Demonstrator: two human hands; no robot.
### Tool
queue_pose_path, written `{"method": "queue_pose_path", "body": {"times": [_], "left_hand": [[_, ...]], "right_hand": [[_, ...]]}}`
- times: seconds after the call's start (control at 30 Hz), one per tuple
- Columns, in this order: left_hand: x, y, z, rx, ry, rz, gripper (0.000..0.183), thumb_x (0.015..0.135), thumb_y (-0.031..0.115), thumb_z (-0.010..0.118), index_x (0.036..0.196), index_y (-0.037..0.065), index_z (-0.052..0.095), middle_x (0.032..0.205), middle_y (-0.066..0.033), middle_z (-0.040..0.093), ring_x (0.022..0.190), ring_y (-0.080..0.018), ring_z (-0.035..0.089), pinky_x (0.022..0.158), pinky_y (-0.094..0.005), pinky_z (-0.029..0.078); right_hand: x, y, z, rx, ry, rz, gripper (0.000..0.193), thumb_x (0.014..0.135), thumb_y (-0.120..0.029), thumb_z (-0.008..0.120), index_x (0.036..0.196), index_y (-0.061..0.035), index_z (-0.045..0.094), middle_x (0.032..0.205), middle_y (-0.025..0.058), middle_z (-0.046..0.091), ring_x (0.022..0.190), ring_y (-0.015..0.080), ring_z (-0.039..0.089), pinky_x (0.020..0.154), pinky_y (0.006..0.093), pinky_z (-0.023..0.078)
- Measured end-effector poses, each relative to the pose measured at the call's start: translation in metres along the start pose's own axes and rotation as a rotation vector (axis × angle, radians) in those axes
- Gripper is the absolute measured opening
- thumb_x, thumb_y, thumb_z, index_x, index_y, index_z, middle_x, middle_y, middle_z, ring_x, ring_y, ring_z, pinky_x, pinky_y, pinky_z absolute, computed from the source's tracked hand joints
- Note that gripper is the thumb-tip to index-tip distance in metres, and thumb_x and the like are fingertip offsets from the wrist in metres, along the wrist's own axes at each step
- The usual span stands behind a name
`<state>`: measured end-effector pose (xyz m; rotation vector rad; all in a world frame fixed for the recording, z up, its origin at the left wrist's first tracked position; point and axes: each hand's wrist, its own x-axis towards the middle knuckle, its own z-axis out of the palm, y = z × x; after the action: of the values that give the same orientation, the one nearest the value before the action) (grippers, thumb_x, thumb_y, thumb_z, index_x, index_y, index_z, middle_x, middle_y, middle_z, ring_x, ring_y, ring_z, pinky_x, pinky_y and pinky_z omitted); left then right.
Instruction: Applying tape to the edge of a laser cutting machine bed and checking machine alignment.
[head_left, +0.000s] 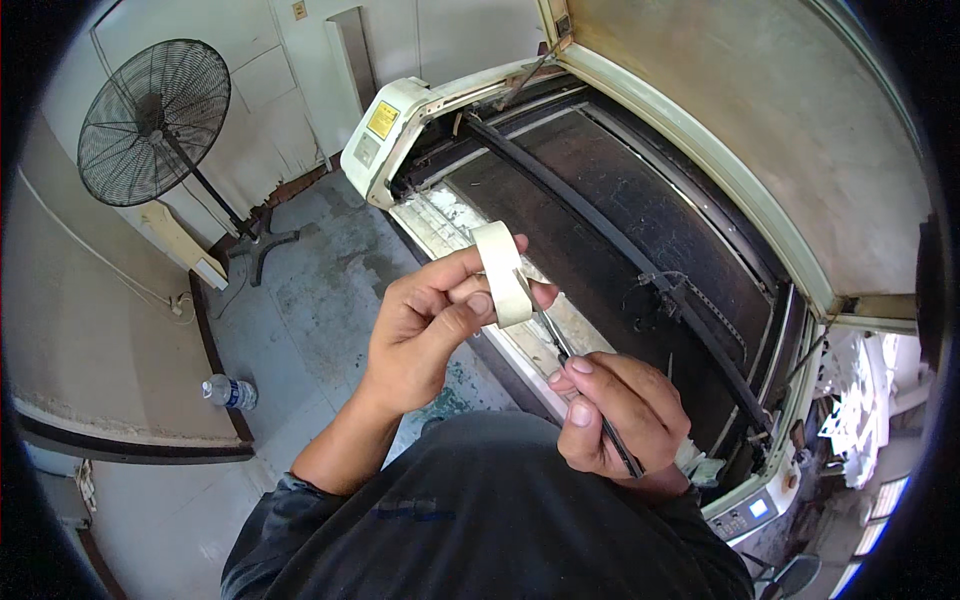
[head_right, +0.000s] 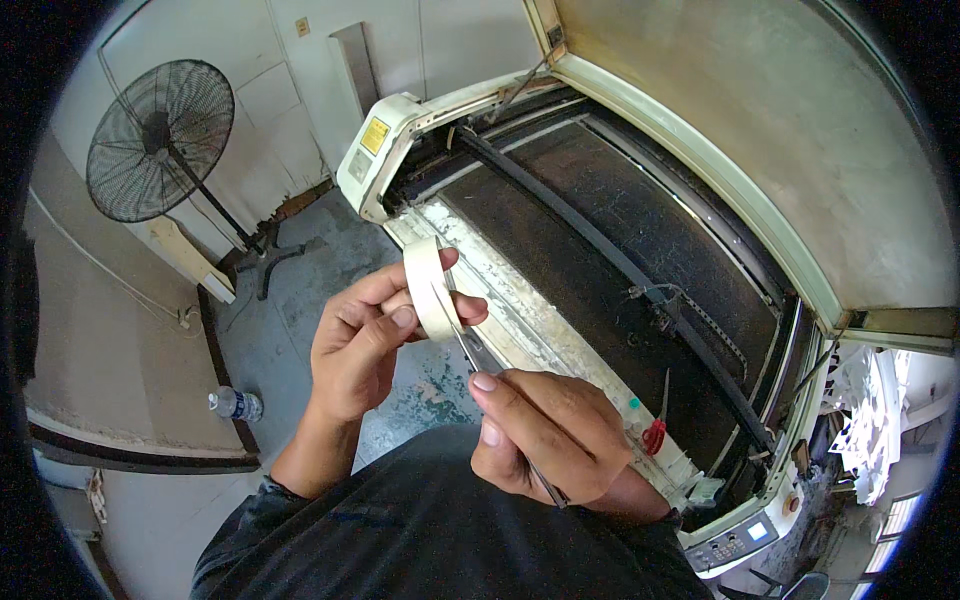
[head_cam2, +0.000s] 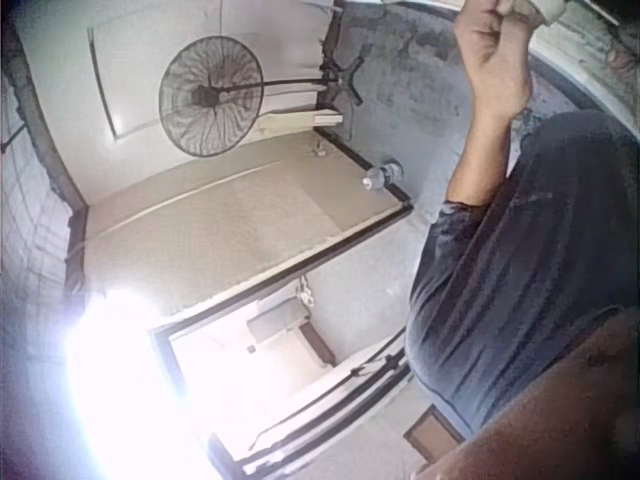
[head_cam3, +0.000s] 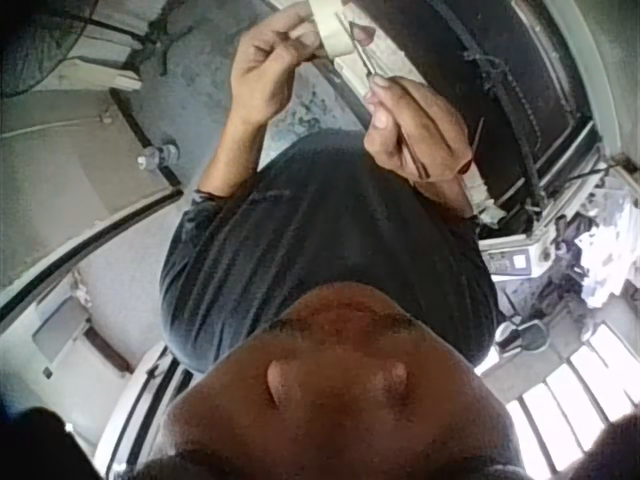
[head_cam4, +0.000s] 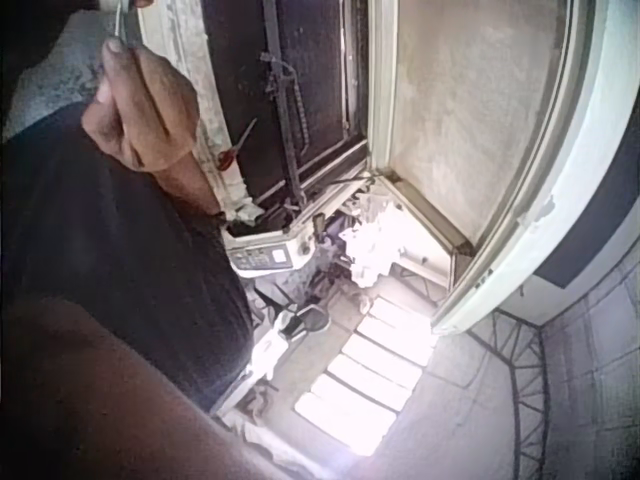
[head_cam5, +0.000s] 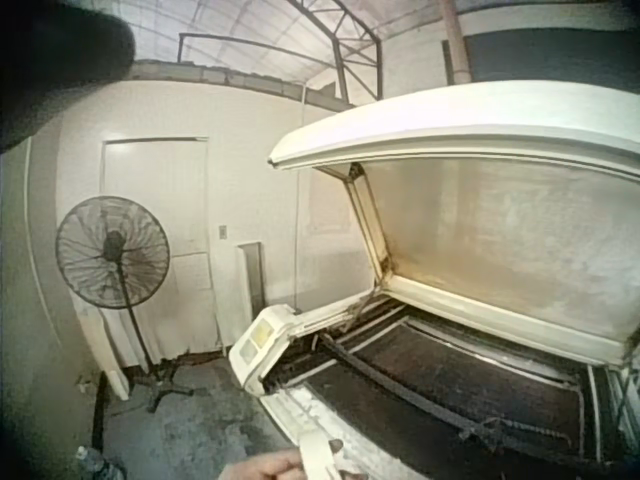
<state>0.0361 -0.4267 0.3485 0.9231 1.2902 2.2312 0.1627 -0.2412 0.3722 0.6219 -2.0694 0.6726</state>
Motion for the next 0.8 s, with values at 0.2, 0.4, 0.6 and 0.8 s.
{"method": "queue_pose_path", "body": {"times": [0.2,0.4,0.6,0.8], "left_hand": [[0.002,-0.001,0.008,0.062,0.054,0.021,0.054,0.109,0.017,0.057,0.154,-0.011,0.048,0.123,-0.0237,0.076,0.120,-0.0291,0.072,0.110,-0.0429,0.052],[0.006,-0.006,0.005,0.084,0.031,0.037,0.053,0.110,0.017,0.056,0.155,-0.011,0.048,0.121,-0.0229,0.076,0.119,-0.0283,0.072,0.109,-0.0430,0.052],[0.008,-0.009,0.005,0.080,0.041,0.023,0.054,0.110,0.018,0.057,0.155,-0.011,0.047,0.120,-0.0224,0.076,0.117,-0.0281,0.072,0.109,-0.0434,0.052],[0.010,-0.010,0.006,0.091,0.050,0.029,0.054,0.110,0.017,0.057,0.155,-0.011,0.047,0.120,-0.0227,0.076,0.118,-0.0285,0.072,0.110,-0.0435,0.052]], "right_hand": [[0.001,0.006,-0.001,0.015,-0.023,0.025,0.027,0.096,-0.003,0.063,0.121,0.0071,0.068,0.094,0.0156,0.075,0.080,0.0233,0.077,0.074,0.0350,0.065],[-0.001,0.008,0.005,0.017,0.009,0.010,0.027,0.096,-0.003,0.063,0.121,0.0069,0.069,0.099,0.0159,0.073,0.083,0.0244,0.078,0.075,0.0357,0.065],[-0.002,0.013,0.003,0.018,-0.026,0.006,0.027,0.097,-0.004,0.063,0.121,0.0075,0.069,0.099,0.0168,0.073,0.083,0.0246,0.078,0.074,0.0355,0.065],[-0.006,0.022,0.018,0.011,0.118,-0.020,0.028,0.094,-0.008,0.067,0.116,0.0062,0.077,0.091,0.0138,0.073,0.070,0.0195,0.075,0.057,0.0285,0.060]]}}
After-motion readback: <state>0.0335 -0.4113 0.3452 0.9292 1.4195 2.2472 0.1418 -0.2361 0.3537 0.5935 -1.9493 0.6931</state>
